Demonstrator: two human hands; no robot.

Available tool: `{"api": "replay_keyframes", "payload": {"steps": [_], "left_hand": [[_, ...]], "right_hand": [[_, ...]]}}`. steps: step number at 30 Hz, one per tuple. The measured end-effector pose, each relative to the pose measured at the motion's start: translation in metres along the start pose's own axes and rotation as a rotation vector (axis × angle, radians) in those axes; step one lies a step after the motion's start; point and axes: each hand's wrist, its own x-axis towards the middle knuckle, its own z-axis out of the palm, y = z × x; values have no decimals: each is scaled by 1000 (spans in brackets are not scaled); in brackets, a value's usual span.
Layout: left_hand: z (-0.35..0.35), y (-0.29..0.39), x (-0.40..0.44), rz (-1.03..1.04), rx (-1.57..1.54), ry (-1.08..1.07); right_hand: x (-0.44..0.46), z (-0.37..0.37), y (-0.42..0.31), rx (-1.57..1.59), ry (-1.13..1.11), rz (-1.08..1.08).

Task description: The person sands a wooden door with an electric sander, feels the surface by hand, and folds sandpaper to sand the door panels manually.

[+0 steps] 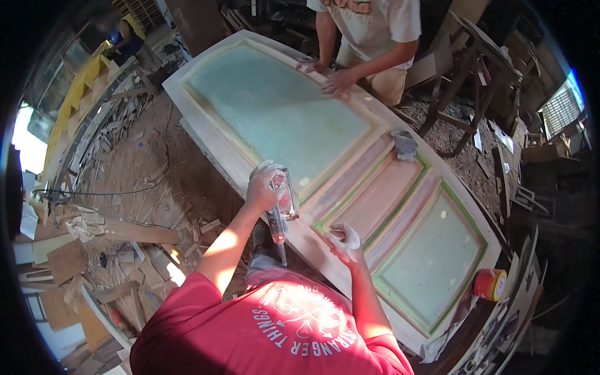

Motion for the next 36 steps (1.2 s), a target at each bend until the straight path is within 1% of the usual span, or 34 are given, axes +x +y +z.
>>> {"api": "replay_keyframes", "payload": {"steps": [1,5,8,9,12,13,16,18,20,22,23,26,27,30,31,32,34,36], "left_hand": [[0,0,-1,-7,3,-3],[-3,1,1,-18,1,-3],[-3,-1,0,-22,-15,-12],[-3,-3,0,-23,-22,-17],[-3,-7,1,-14,-59,-14],[-4,-8,0,-8,-63,-14],[-4,-15,1,-9,-118,-23],[-6,-19,1,-11,-148,-41],[-11,-26,2,-14,-196,-62],[-15,-38,2,12,-233,-113],[-16,-45,2,28,-264,-151],[-30,-68,11,123,-344,-262],[-28,-77,12,164,-370,-297],[-43,-93,25,249,-434,-354],[-46,-97,30,278,-452,-390],[-47,-99,36,321,-480,-438],[-60,-101,54,353,-573,-672],[-75,-90,60,376,-558,-619]], "right_hand": [[6,6,4,34,-92,12],[21,52,-25,-48,-251,-82],[19,90,-60,-1,-263,-156],[20,100,-72,96,-324,-121],[19,123,-111,94,-355,-1],[23,131,-112,-40,-297,-92],[32,154,-115,-182,-151,-149],[39,165,-120,-228,-116,-94],[49,177,-118,-243,-60,-98],[62,192,-92,-224,22,-161],[67,198,-82,-290,74,-206],[65,214,-89,-345,176,-218],[70,218,-78,-281,206,-186],[67,228,-97,-481,310,-104],[71,232,-88,-541,344,-7],[68,235,-92,-568,353,15],[63,240,-105,-611,378,82],[59,245,-113,-593,377,209]]}}
